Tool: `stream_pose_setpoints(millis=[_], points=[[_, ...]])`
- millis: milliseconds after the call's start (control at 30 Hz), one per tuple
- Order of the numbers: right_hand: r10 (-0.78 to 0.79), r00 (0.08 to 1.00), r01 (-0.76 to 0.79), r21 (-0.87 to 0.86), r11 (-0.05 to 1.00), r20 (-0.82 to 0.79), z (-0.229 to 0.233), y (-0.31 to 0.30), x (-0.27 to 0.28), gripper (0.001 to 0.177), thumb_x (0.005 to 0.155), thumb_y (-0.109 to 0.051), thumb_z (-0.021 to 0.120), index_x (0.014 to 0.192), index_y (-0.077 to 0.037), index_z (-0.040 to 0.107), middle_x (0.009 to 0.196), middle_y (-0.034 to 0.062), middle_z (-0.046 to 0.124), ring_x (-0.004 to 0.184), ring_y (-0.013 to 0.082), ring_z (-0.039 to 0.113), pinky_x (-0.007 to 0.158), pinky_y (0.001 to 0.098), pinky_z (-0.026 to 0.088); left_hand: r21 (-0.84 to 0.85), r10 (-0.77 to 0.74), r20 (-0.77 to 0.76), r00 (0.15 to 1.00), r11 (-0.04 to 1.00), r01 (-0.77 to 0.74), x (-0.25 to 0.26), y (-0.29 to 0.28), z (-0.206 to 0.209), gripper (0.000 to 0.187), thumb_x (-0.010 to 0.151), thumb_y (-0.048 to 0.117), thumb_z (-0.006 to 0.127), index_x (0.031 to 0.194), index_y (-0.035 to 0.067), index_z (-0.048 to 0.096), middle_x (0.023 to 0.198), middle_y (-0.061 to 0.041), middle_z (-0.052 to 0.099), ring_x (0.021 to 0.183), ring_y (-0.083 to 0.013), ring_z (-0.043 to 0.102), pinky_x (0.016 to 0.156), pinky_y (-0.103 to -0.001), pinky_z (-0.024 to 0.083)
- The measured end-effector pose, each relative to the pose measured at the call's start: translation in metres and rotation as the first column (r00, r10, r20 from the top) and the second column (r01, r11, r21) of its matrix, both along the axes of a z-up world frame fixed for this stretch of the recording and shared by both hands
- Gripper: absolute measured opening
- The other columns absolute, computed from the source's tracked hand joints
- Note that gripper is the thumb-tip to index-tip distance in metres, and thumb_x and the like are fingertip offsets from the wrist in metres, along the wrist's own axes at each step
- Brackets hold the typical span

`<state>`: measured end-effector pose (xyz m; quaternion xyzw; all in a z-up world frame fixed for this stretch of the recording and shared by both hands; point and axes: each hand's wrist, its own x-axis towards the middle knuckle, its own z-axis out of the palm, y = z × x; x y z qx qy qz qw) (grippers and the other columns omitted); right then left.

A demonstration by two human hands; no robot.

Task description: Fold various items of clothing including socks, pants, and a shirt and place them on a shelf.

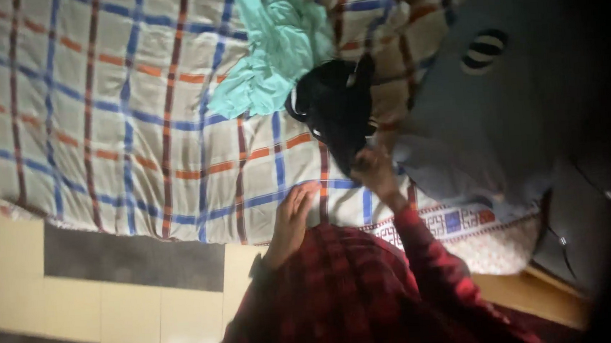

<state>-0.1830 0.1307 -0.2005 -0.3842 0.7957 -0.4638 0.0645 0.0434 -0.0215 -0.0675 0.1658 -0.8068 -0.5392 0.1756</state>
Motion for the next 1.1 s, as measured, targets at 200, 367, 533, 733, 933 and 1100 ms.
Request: stream_pose_setpoints(millis=[200,367,533,733,933,1100], points=[[0.141,0.77,-0.304,0.164,0.938,0.622,0.139,0.036,0.089,0.024,0.078,-0.005,0.078,0.1,-0.003,0.07,0.09,0.0096,0.073,0.082,0.0185,0.067,0.074,0.0355,0.056,0.203,-0.236,0.156,0.959,0.958,0.203,-0.054,0.007,0.033,0.028,0.096,-0.003,0.054,0.119,0.007,0.067,0.123,-0.014,0.072,0.12,-0.0291,0.067,0.102,-0.04,0.054],[0.178,0.842,-0.39,0.347,0.853,0.509,0.17,0.054,0.145,0.018,0.078,-0.009,0.075,0.094,-0.004,0.071,0.09,0.0134,0.073,0.078,0.026,0.069,0.071,0.0383,0.056,-0.224,-0.688,0.195,0.699,0.663,0.715,-0.049,0.034,-0.071,0.033,0.076,0.0,0.066,0.103,0.018,0.074,0.11,-0.01,0.074,0.117,-0.035,0.064,0.099,-0.044,0.05],[0.172,0.887,-0.321,0.305,0.896,0.429,0.206,0.069,0.209,0.018,0.077,-0.015,0.075,0.09,-0.004,0.07,0.086,0.0177,0.072,0.079,0.0371,0.068,0.069,0.0442,0.054,-0.341,-0.808,0.254,0.531,0.439,0.832,-0.013,0.078,-0.18,0.022,0.082,0.021,0.067,0.099,0.029,0.076,0.102,0.0,0.076,0.111,-0.0311,0.068,0.1,-0.049,0.05],[-0.026,0.896,-0.218,0.491,0.844,0.443,0.243,0.065,0.262,0.014,0.077,-0.011,0.066,0.089,-0.004,0.07,0.082,0.0225,0.07,0.077,0.041,0.066,0.069,0.0477,0.052,-0.031,-0.857,0.504,0.11,0.109,0.994,0.012,0.133,-0.236,0.026,0.081,0.028,0.065,0.102,0.025,0.08,0.107,-0.007,0.075,0.101,-0.0358,0.069,0.086,-0.069,0.043],[-0.041,0.888,-0.209,0.482,0.851,0.458,0.259,0.062,0.312,0.019,0.071,-0.008,0.062,0.085,-0.008,0.075,0.083,0.0197,0.074,0.077,0.0368,0.069,0.07,0.0455,0.054,-0.093,-0.776,0.613,0.15,0.118,0.989,0.052,0.162,-0.292,0.03,0.065,0.028,0.075,0.086,0.008,0.081,0.09,-0.021,0.076,0.086,-0.039,0.075,0.078,-0.05,0.061],[0.129,0.856,-0.38,0.441,0.813,0.501,0.273,0.049,0.343,0.02,0.072,-0.009,0.065,0.09,-0.007,0.074,0.085,0.0217,0.072,0.081,0.0407,0.067,0.071,0.0473,0.053,-0.169,-0.703,0.655,0.277,0.221,0.961,0.108,0.102,-0.285,0.032,0.05,0.026,0.086,0.073,0.005,0.08,0.08,-0.022,0.075,0.079,-0.0385,0.072,0.077,-0.052,0.055]])
